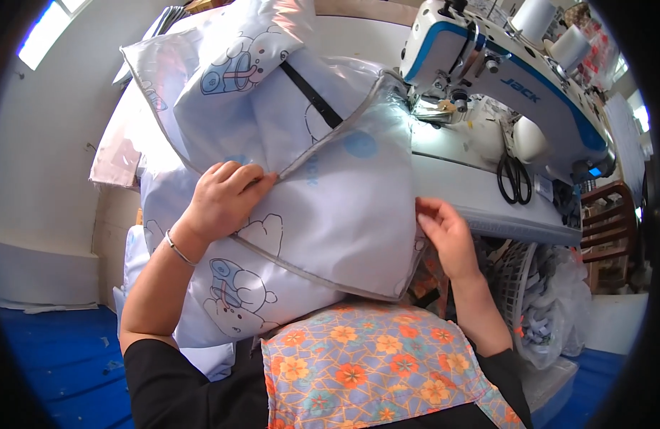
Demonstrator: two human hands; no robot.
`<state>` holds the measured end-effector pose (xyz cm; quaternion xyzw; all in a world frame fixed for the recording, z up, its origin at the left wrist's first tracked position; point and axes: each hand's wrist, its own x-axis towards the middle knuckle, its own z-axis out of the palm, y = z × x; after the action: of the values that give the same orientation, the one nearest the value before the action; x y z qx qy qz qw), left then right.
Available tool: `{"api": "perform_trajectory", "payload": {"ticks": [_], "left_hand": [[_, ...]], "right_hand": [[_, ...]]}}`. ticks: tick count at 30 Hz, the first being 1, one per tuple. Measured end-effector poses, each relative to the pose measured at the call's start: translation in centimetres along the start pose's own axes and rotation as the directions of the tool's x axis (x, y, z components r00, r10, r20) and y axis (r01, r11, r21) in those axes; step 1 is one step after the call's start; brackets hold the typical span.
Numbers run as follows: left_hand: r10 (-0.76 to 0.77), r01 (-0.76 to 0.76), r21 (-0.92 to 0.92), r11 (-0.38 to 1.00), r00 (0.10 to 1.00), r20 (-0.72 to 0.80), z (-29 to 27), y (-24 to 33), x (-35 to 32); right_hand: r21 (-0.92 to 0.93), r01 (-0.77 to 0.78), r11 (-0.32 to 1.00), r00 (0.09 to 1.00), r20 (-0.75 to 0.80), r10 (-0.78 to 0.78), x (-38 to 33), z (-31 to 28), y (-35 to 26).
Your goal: Sewing fabric and plastic components using an industrial sewing machine to assemble a product.
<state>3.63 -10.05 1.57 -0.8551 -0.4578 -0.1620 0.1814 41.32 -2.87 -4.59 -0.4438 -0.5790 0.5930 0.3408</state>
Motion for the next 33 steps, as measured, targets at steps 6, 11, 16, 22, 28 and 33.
{"api": "perform_trajectory", "payload": {"ticks": [6,11,16,22,28,33], "left_hand": [[-0.228,0.244,-0.100,0.965,0.962,0.148,-5.4,4.8,2.1],[-0.062,0.189,-0.279,0.941,0.910,0.410,-5.9,16.4,2.7],[-0.100,0.110,-0.054,0.993,0.982,0.158,-1.4,15.0,2.3],[-0.087,0.064,-0.179,0.982,0.989,-0.121,-4.9,13.2,4.9],[-0.374,0.258,-0.450,0.855,0.908,-0.189,-6.9,10.4,10.3],[-0.330,0.276,-0.541,0.795,0.944,-0.003,-5.0,6.4,13.6]], "right_hand": [[-0.126,0.067,0.990,0.997,-0.029,-0.071,-3.8,-0.7,3.2],[-0.260,0.011,0.966,1.000,-0.010,-0.014,-4.5,0.4,2.5],[0.496,-0.193,0.846,0.972,0.216,0.096,-3.5,-0.2,2.1],[0.020,0.141,0.990,0.947,0.287,-0.140,1.0,-3.7,-2.3],[-0.137,0.362,0.922,0.625,0.770,-0.131,10.6,-0.2,-2.4],[0.260,0.113,0.959,-0.209,0.950,-0.233,-1.4,15.3,0.3]]}}
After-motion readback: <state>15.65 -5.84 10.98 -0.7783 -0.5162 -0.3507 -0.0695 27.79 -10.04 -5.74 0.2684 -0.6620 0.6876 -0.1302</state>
